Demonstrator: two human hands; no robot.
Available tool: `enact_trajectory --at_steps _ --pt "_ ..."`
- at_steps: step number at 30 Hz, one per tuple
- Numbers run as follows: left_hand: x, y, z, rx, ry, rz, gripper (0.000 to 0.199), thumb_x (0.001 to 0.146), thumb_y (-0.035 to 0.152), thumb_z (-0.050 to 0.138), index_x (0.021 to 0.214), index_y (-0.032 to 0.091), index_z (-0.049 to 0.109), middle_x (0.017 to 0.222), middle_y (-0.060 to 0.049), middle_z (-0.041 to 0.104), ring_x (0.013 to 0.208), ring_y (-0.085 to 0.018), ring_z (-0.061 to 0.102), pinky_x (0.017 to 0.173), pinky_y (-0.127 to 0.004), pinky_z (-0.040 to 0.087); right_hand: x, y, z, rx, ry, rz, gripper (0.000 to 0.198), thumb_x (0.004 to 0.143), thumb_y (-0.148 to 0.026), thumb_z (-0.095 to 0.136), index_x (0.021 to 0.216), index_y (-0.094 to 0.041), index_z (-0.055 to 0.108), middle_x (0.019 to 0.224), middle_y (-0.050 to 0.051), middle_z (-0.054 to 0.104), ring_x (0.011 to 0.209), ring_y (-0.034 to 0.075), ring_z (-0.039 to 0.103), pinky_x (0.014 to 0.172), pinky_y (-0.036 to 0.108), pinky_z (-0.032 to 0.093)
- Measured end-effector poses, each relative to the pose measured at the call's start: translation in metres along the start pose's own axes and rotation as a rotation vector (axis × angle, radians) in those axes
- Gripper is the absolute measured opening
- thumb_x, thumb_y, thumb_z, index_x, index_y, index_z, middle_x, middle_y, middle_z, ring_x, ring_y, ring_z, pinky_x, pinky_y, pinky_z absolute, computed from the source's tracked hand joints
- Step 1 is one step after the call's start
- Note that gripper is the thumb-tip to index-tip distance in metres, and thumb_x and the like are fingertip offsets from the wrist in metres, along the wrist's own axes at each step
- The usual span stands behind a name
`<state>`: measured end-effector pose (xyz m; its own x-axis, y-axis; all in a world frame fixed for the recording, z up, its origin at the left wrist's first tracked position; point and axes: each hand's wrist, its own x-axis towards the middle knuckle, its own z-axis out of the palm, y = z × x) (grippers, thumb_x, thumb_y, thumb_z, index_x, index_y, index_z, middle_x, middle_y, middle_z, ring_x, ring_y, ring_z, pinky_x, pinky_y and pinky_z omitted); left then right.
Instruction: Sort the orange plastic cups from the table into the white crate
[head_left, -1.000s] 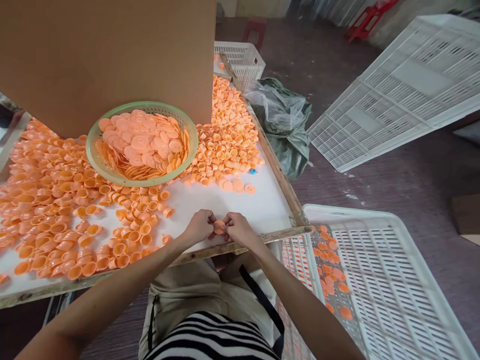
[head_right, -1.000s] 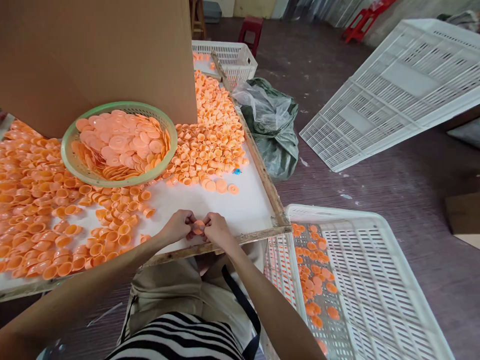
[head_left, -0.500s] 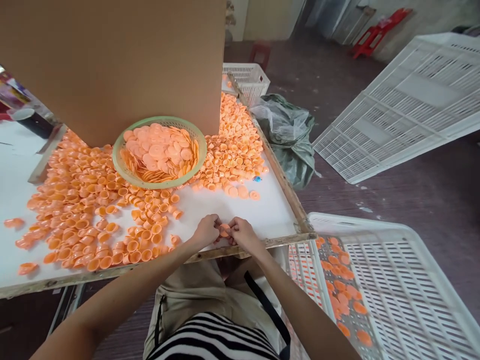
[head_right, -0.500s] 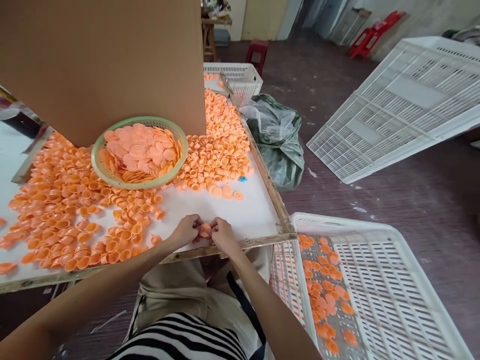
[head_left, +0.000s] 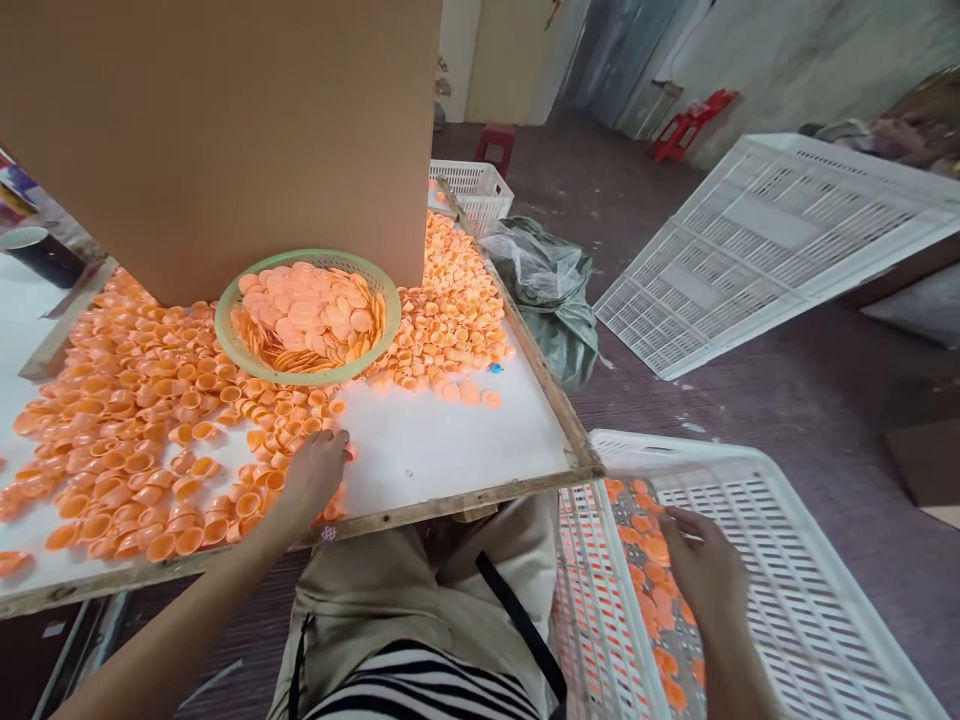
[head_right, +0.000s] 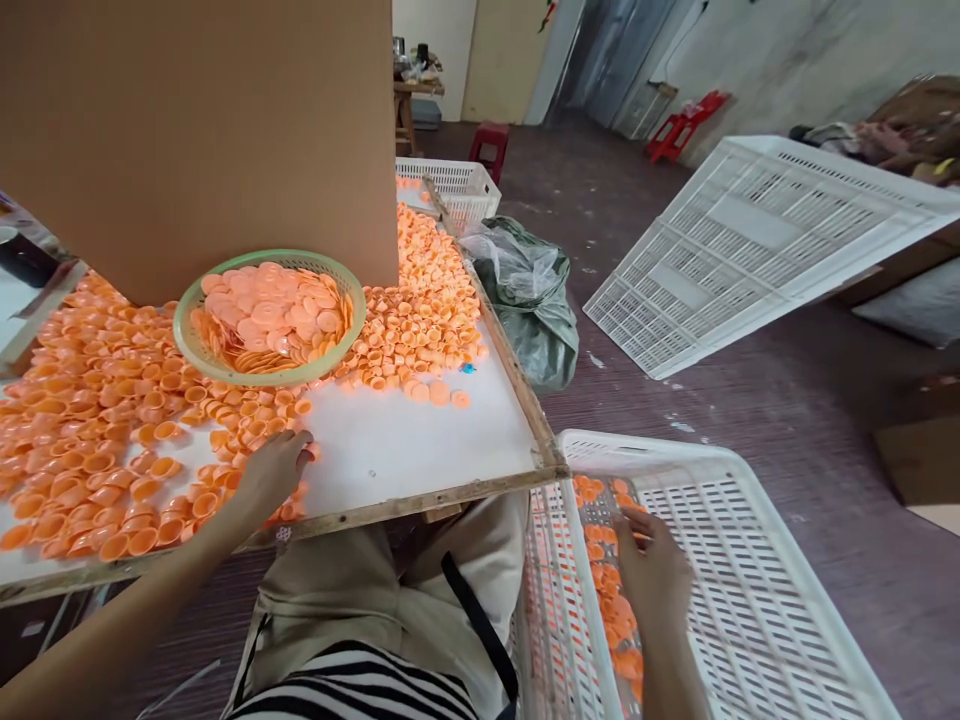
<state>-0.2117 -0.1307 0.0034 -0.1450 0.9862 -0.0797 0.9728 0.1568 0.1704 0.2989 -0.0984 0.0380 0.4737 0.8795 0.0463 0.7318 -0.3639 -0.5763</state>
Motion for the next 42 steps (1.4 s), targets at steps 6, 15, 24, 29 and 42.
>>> enact_trajectory --at_steps 6,15,24,29,42 --pt "0.007 0.044 0.011 -0.288 0.038 0.114 0.013 0.088 0.014 0.034 0.098 0.014 0.042 0.084 -0.006 0.058 0.076 -0.019 0.053 0.062 -0.027 0.031 -0.015 -0.100 0.086 0.279 -0.262 -0.371 0.041 0.075 -0.049 0.050 0.092 -0.013 0.062 0.091 0.010 0.064 0.080 0.019 0.059 0.076 0.031 0.045" --pt "0.028 0.080 0.034 -0.676 0.113 0.283 0.032 0.070 -0.001 0.033 0.095 0.016 0.044 0.093 -0.005 0.049 0.076 -0.013 0.049 0.068 -0.023 0.037 0.009 -0.219 0.194 0.015 -0.337 -0.534 0.036 0.082 -0.034 0.051 0.109 -0.013 0.060 0.108 0.011 0.052 0.089 0.018 0.052 0.080 0.029 0.041" --pt "0.021 0.079 0.041 -0.803 0.098 0.308 0.025 0.083 0.012 0.043 0.105 0.017 0.053 0.094 -0.004 0.056 0.088 -0.016 0.050 0.079 -0.029 0.040 -0.003 -0.204 0.187 0.423 -0.478 -0.382 0.025 0.072 -0.034 0.055 0.084 -0.012 0.058 0.081 0.006 0.060 0.066 0.014 0.054 0.063 0.027 0.043" --pt "0.025 0.069 0.046 -0.852 0.147 0.247 0.027 0.077 0.010 0.052 0.099 0.019 0.063 0.102 -0.006 0.054 0.097 -0.017 0.049 0.085 -0.028 0.040 -0.049 -0.188 0.178 0.686 -0.819 -0.217 0.040 0.061 -0.041 0.064 0.085 -0.009 0.055 0.064 0.003 0.056 0.051 0.012 0.050 0.047 0.025 0.041" --pt "0.022 0.061 0.029 -0.830 -0.051 0.139 0.022 0.082 0.025 0.049 0.098 0.013 0.060 0.073 -0.002 0.058 0.065 -0.012 0.051 0.062 -0.023 0.037 -0.090 -0.198 0.203 0.491 -0.939 -0.365 0.019 0.073 -0.028 0.056 0.084 -0.013 0.056 0.065 0.003 0.058 0.053 0.011 0.051 0.047 0.022 0.041"
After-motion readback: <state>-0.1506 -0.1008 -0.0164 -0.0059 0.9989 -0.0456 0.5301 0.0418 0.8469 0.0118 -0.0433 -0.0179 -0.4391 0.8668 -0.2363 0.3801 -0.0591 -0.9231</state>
